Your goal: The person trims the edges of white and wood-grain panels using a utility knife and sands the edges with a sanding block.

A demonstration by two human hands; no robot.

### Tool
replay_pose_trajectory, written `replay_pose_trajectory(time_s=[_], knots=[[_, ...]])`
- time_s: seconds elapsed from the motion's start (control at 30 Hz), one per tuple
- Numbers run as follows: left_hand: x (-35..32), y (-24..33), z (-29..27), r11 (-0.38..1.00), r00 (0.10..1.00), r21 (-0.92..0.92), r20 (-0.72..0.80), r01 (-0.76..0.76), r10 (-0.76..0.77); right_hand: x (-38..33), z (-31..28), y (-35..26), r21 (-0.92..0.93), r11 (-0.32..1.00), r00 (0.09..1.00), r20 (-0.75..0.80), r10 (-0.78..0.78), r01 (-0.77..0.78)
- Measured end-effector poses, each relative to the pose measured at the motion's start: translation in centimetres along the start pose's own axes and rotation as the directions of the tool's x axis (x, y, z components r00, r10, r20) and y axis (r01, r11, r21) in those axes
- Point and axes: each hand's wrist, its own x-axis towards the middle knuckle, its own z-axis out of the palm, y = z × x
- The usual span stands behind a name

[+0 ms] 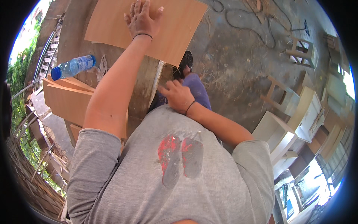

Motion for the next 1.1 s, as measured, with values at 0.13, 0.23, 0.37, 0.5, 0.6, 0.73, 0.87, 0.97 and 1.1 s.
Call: replay_pose_trajectory(time_s=[0.13, 0.23, 0.37, 0.5, 0.6, 0.73, 0.87, 0.97, 1.1], knots=[[-0.6, -0.4, 0.2, 1.000, 0.999, 0.007, 0.032, 0.006, -0.007, 2.2, -3.9, 1.9, 0.057, 0.979, 0.932, -0.299, 0.203, -0.195], [0.0, -0.3, -0.1, 1.000, 1.000, -0.006, 0.005, 0.006, -0.006, 3.5, -5.4, 3.2, -0.056, 0.962, 0.940, -0.233, 0.248, -0.268], [-0.5, 0.4, -0.4, 1.000, 1.000, -0.009, 0.030, 0.000, 0.000, 0.0, -0.4, 0.3, 0.001, 0.997, 0.997, -0.010, 0.082, -0.082], [0.3, 0.0, -0.6, 0.999, 1.000, -0.030, 0.014, 0.013, -0.013, 3.8, -6.2, 2.7, -0.014, 0.956, 0.933, -0.223, 0.282, -0.292], [-0.1, -0.1, -0.5, 1.000, 0.999, 0.001, 0.042, 0.008, -0.008, 3.1, -4.4, 1.9, -0.082, 0.950, 0.942, -0.177, 0.284, -0.302], [0.2, 0.5, -0.6, 1.000, 0.999, -0.007, 0.030, 0.011, -0.011, 0.5, -1.3, 0.3, -0.001, 0.992, 0.989, -0.084, 0.122, -0.123], [-0.1, -0.2, -0.5, 1.000, 0.999, -0.001, 0.040, 0.009, -0.009, 4.1, -7.0, 2.3, -0.062, 0.936, 0.927, -0.181, 0.330, -0.345], [0.3, -0.2, -0.1, 1.000, 1.000, 0.007, 0.028, 0.003, -0.003, 3.3, -4.6, 1.3, -0.141, 0.965, 0.975, -0.011, 0.221, -0.220], [-0.1, 0.1, -0.3, 1.000, 0.999, 0.024, 0.045, 0.010, -0.011, 1.7, -2.4, 0.6, 0.002, 0.985, 0.977, -0.123, 0.173, -0.174]])
